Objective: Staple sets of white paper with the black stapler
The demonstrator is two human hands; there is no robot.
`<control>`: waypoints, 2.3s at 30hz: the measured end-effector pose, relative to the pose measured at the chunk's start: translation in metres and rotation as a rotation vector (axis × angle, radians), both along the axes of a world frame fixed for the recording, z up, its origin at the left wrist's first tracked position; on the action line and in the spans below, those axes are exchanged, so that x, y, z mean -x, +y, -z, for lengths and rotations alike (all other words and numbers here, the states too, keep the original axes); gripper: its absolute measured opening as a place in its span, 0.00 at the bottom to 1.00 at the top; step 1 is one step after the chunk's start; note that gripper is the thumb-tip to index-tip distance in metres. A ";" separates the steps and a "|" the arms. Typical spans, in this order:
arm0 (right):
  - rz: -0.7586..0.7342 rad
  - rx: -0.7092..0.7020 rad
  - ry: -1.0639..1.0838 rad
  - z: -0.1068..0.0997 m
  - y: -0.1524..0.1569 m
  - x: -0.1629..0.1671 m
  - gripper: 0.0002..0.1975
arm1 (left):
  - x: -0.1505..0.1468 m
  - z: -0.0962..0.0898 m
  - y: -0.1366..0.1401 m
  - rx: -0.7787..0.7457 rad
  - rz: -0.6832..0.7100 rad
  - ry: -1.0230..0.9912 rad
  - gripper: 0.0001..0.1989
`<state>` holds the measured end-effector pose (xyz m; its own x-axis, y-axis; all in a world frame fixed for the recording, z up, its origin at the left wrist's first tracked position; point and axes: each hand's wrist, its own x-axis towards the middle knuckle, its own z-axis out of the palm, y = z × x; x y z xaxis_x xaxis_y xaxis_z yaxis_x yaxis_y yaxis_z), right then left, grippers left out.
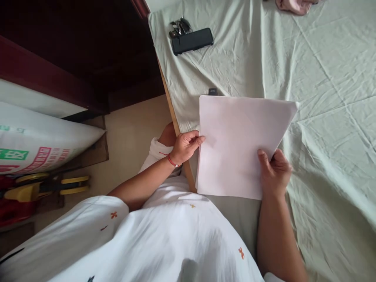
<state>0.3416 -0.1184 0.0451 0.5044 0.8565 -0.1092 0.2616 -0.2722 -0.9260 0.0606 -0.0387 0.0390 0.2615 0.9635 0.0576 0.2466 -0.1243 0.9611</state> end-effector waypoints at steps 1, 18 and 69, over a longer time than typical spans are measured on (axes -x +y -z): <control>0.007 -0.037 0.025 0.001 0.000 -0.002 0.18 | -0.002 0.001 0.000 -0.005 -0.022 0.006 0.29; -0.007 -0.009 0.083 0.001 -0.005 -0.015 0.13 | -0.004 0.019 -0.001 -0.020 -0.172 -0.063 0.17; 0.150 -0.143 0.153 0.001 0.001 -0.009 0.14 | 0.002 0.018 0.003 -0.054 -0.132 -0.128 0.21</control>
